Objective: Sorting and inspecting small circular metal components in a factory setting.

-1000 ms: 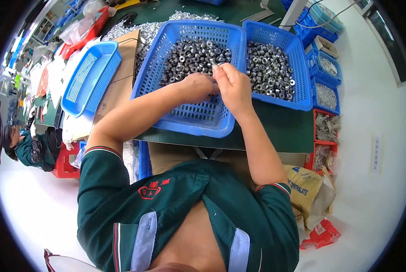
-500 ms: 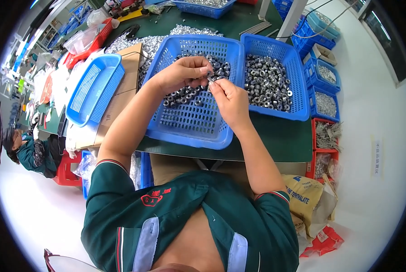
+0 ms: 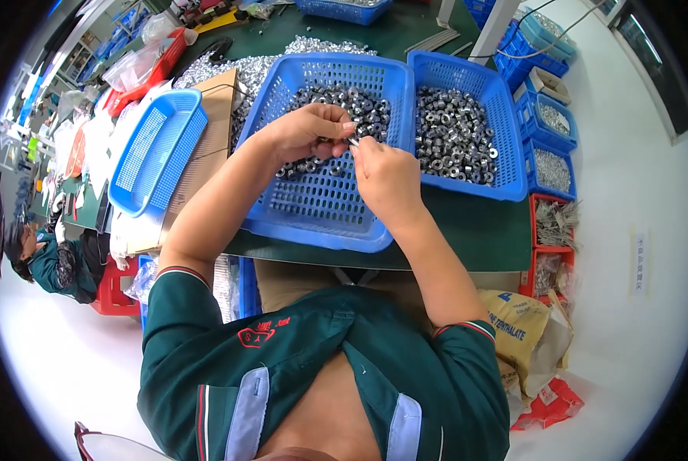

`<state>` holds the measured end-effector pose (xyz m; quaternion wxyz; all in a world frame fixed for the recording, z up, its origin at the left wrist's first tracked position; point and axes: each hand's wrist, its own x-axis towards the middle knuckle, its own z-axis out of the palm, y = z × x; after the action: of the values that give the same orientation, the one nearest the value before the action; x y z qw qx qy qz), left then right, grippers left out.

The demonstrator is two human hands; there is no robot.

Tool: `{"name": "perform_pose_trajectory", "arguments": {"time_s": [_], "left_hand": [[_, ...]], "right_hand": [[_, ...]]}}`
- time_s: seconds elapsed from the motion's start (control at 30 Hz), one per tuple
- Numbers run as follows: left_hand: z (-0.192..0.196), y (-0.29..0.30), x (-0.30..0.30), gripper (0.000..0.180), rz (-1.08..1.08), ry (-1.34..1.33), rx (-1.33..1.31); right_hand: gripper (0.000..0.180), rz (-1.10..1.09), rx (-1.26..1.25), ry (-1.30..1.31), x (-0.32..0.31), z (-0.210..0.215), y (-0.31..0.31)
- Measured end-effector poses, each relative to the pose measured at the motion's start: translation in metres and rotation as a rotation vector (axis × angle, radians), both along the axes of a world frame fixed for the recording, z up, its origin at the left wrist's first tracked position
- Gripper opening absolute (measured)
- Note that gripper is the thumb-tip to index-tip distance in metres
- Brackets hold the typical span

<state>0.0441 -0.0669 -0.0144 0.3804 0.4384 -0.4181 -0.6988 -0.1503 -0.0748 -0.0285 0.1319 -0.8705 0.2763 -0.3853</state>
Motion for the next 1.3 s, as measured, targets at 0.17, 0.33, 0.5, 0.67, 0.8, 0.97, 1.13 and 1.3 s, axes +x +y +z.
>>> {"name": "perform_pose_trajectory", "arguments": {"time_s": [0.17, 0.33, 0.5, 0.67, 0.8, 0.97, 1.13, 1.3], "left_hand": [[0.004, 0.002, -0.001, 0.020, 0.001, -0.013, 0.014], [0.008, 0.004, -0.007, 0.018, 0.009, -0.086, -0.215], [0.016, 0.007, -0.004, 0.012, 0.013, -0.100, -0.316], [0.021, 0.007, 0.001, 0.011, 0.031, -0.007, -0.058], [-0.012, -0.002, 0.001, 0.018, -0.306, -1.096, -0.517], [-0.033, 0.003, -0.026, 0.024, -0.441, -1.571, -0.313], [-0.054, 0.001, -0.021, 0.034, -0.438, -1.510, -0.377], [0.006, -0.001, -0.003, 0.020, -0.066, -0.402, -0.163]], "right_hand": [[0.021, -0.008, -0.066, 0.036, -0.001, 0.001, 0.001], [0.020, 0.057, 0.361, -0.097, -0.006, -0.001, -0.006], [0.026, 0.087, 0.546, -0.112, -0.005, 0.000, -0.011], [0.026, 0.075, 0.558, -0.174, -0.006, 0.001, -0.007], [0.025, 0.055, 0.445, -0.141, -0.003, -0.006, -0.010], [0.026, 0.068, 0.318, -0.120, -0.001, -0.008, -0.010], [0.027, 0.060, 0.324, -0.080, 0.000, -0.004, -0.007], [0.023, 0.039, 0.419, -0.171, -0.004, -0.003, -0.007]]}}
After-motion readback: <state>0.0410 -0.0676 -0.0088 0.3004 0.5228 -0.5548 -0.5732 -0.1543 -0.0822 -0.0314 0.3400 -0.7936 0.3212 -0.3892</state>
